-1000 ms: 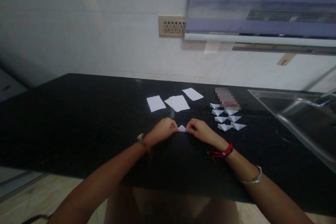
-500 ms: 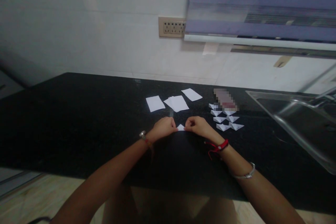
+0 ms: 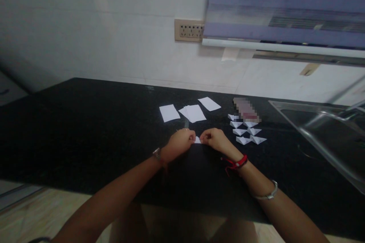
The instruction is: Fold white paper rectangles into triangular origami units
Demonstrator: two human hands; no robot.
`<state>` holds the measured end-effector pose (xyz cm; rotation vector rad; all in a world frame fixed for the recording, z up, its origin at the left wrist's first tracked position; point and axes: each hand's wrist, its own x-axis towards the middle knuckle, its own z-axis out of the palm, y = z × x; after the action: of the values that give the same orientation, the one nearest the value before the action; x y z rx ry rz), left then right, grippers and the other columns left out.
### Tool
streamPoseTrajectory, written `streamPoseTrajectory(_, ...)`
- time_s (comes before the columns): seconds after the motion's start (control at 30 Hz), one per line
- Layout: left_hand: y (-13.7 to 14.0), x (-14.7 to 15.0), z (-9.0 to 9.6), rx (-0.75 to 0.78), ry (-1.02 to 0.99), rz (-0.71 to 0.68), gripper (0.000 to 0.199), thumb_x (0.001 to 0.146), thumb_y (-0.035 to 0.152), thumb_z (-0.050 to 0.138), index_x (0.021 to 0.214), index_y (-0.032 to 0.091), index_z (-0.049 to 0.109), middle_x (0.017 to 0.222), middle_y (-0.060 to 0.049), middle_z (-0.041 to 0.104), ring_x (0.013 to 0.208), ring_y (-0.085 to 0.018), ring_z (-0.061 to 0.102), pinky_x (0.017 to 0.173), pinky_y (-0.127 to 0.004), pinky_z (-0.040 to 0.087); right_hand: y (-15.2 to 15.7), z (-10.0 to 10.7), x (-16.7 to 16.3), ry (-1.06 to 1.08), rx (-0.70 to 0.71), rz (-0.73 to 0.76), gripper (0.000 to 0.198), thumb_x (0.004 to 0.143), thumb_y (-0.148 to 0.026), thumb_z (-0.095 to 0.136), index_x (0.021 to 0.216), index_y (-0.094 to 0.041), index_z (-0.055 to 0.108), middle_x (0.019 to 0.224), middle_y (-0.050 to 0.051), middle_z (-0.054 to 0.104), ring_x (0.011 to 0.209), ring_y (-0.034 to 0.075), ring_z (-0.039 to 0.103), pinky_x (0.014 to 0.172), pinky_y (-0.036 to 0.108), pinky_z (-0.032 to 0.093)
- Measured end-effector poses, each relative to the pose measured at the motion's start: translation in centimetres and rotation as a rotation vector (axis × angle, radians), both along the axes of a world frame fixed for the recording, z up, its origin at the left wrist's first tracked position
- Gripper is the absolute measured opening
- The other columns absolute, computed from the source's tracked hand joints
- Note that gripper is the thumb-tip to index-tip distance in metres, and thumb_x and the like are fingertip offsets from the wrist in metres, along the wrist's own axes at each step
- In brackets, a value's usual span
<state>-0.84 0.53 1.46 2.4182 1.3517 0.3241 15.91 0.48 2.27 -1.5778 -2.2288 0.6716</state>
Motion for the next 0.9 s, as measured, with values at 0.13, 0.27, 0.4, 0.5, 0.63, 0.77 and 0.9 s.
streamPoseTrajectory(0.13,-1.2,0.1,0.6,0.143,0.183,-0.024,0.025,0.082,0.017,0.033,0.077,0.016,0.058,0.08,-0.005,0.054,0.068,-0.014,0.051,0.058,-0.024,0.04,-0.5,0.0,0.1,-0.03,0.085,0.054,0.018,0.071,-0.011,0.049,0.074,-0.016,0.066,0.067,0.002,0.064,0.062,0.012,0.057,0.059,0.02,0.04)
streamPoseTrajectory(0.27,-2.1,-0.3,1.0,0.15,0.264,-0.09,0.023,0.08,0.014,0.036,0.081,0.015,0.058,0.085,-0.007,0.052,0.076,-0.015,0.051,0.062,-0.024,0.042,-1.1,0.3,0.4,-0.167,0.211,0.222,0.019,0.078,-0.013,0.046,0.077,-0.014,0.065,0.076,0.006,0.063,0.071,0.013,0.057,0.066,0.021,0.04)
streamPoseTrajectory(0.4,-2.8,-0.7,1.2,0.158,0.234,-0.152,0.023,0.082,0.013,0.034,0.088,0.015,0.056,0.091,-0.007,0.052,0.079,-0.015,0.05,0.069,-0.026,0.043,-2.3,0.7,0.3,-0.434,0.273,0.323,0.022,0.082,-0.013,0.04,0.084,-0.013,0.062,0.082,0.008,0.059,0.069,0.014,0.055,0.061,0.021,0.039)
streamPoseTrajectory(0.5,-3.0,-0.8,1.1,0.172,0.196,-0.189,0.025,0.08,0.006,0.033,0.091,0.014,0.053,0.094,-0.008,0.051,0.081,-0.014,0.049,0.074,-0.026,0.042,-3.1,1.2,0.2,-0.511,0.311,0.311,0.024,0.084,-0.012,0.036,0.085,-0.012,0.06,0.084,0.009,0.057,0.073,0.016,0.053,0.064,0.024,0.04)
streamPoseTrajectory(0.63,-3.2,-0.8,1.2,0.158,0.192,-0.21,0.024,0.08,0.007,0.032,0.088,0.014,0.054,0.092,-0.007,0.052,0.078,-0.015,0.05,0.072,-0.027,0.043,-3.7,2.0,1.0,-0.431,0.214,0.419,0.026,0.08,-0.007,0.038,0.099,-0.014,0.055,0.095,0.009,0.053,0.08,0.015,0.052,0.069,0.023,0.042)
streamPoseTrajectory(0.77,-3.8,-0.8,1.6,0.166,0.247,-0.18,0.024,0.081,0.007,0.031,0.09,0.012,0.053,0.09,-0.009,0.053,0.079,-0.016,0.05,0.074,-0.03,0.043,-3.9,2.6,1.7,-0.396,0.153,0.412,0.028,0.082,-0.007,0.035,0.102,-0.015,0.053,0.098,0.009,0.052,0.081,0.014,0.053,0.071,0.023,0.042)
streamPoseTrajectory(0.9,-4.2,-0.9,1.4,0.184,0.248,-0.189,0.025,0.082,0.009,0.031,0.093,0.013,0.052,0.092,-0.008,0.053,0.081,-0.016,0.05,0.074,-0.03,0.043,-4.5,2.1,1.2,-0.472,0.181,0.353,0.029,0.082,-0.009,0.033,0.103,-0.016,0.053,0.099,0.01,0.052,0.079,0.016,0.054,0.067,0.025,0.043)
